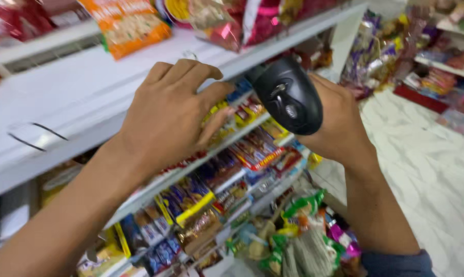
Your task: The person takes various snack bags out of a cardboard box, wipes them with a cloth sprayed from a bottle, and scans their barcodes using a handheld scanner.
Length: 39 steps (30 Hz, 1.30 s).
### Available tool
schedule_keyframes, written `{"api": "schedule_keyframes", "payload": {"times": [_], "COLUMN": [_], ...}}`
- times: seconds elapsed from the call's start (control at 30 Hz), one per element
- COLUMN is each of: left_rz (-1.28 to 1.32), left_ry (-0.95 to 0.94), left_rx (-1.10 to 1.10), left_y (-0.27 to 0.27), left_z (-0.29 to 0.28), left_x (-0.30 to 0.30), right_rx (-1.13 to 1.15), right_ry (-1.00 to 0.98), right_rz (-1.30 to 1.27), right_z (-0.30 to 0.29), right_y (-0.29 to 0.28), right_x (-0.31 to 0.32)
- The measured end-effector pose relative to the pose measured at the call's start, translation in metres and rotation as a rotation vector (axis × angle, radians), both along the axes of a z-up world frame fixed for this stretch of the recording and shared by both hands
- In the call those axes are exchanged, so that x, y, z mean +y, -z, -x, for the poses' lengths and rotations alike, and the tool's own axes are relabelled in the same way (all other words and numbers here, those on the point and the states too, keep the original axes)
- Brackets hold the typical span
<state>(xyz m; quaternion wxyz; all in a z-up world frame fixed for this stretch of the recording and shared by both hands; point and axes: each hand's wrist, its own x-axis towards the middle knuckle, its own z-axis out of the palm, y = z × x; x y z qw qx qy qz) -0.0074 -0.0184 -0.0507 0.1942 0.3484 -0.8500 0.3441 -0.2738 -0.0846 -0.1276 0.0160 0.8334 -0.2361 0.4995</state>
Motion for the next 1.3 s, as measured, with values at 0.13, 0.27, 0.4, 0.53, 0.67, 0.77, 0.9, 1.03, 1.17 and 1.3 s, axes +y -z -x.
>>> {"api": "schedule_keyframes", "payload": {"times": [0.13, 0.27, 0.4, 0.53, 0.67, 0.77, 0.9, 1.03, 1.17, 1.3], "left_rz": [-0.222, -0.535, -0.917, -1.275, -1.557, -1.825, -1.615, -1.627, -1.501, -1.546], "left_ry": [0.154, 0.251, 0.348, 0.486, 0.336, 0.161, 0.084, -0.291, -0.242, -0.220], "left_rx": [0.202, 0.397, 0.505, 0.658, 0.827, 0.995, 1.021, 1.181, 1.209, 1.333], "left_y": [0.098, 0.187, 0.296, 0.433, 0.543, 0.596, 0.627, 0.628, 0.616, 0.618], "left_z": [0.012, 0.067, 0.117, 0.154, 0.184, 0.176, 0.140, 0.117, 0.102, 0.095], "left_x": [-0.021, -0.024, -0.032, -0.016, 0.040, 0.058, 0.078, 0.077, 0.075, 0.073], "right_rx": [-0.192, -0.309, -0.501, -0.801, -1.013, -0.740, -0.454, -0.118, 0.178, -0.012], "right_ry": [0.039, 0.118, 0.146, 0.229, 0.412, 0.237, 0.324, 0.698, 0.752, 0.789], "right_rz": [-0.394, -0.662, -0.992, -1.003, -1.486, -1.723, -1.386, -0.971, -0.939, -0.854], "right_z": [-0.007, 0.041, 0.075, 0.079, 0.074, 0.072, 0.084, 0.072, 0.049, 0.054], "right_y": [0.103, 0.186, 0.273, 0.370, 0.471, 0.532, 0.559, 0.531, 0.527, 0.544], "right_x": [0.002, 0.029, 0.059, 0.095, 0.127, 0.152, 0.147, 0.117, 0.097, 0.102]}}
